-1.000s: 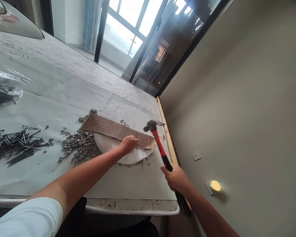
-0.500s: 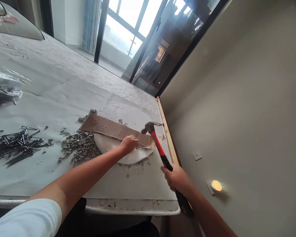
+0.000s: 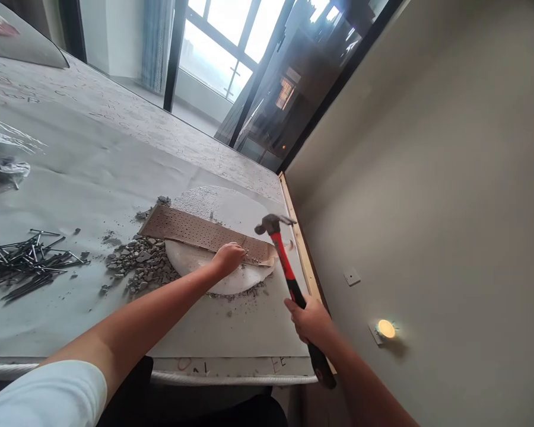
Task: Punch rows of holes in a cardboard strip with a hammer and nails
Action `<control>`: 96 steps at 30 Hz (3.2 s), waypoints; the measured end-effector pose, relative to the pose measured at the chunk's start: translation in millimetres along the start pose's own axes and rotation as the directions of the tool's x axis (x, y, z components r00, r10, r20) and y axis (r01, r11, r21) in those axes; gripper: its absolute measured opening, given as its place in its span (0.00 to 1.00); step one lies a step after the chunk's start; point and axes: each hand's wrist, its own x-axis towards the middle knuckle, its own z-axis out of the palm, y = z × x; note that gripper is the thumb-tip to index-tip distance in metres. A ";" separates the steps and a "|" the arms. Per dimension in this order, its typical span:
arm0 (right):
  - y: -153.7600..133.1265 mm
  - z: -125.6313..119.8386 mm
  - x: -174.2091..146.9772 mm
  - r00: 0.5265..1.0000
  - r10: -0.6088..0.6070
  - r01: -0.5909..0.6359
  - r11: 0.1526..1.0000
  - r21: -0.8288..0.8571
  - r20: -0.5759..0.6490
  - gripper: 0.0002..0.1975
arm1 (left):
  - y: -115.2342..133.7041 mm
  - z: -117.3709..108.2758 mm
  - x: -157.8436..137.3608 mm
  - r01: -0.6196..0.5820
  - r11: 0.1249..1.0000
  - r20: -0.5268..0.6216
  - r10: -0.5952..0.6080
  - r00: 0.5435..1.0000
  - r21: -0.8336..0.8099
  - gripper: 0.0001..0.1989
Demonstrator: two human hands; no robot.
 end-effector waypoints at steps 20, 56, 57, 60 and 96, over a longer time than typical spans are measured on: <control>8.6 0.4 4.1 0.998 -0.066 0.064 0.995 -0.071 -0.024 0.15 | 4.8 -10.4 0.4 0.082 0.996 0.038 -0.083 0.996 0.042 0.11; 16.2 -7.6 -16.2 0.996 -0.040 0.053 0.984 0.172 -0.079 0.21 | -7.1 -44.2 13.7 0.394 0.288 0.164 -0.587 0.793 -0.873 0.02; 16.8 -9.9 -16.7 0.995 -0.031 0.049 0.981 0.189 -0.096 0.21 | -5.1 -42.6 14.0 0.425 0.394 0.147 -0.570 0.808 -0.815 0.04; 24.5 -12.0 -17.3 0.994 -0.001 0.022 0.980 0.197 -0.107 0.22 | 6.0 -34.0 15.2 0.381 0.796 0.102 -0.380 0.919 -0.470 0.09; 12.3 -3.3 5.8 0.997 -0.075 0.076 0.984 -0.163 0.012 0.13 | -1.6 -15.5 7.1 0.059 0.996 0.042 -0.062 0.997 0.064 0.11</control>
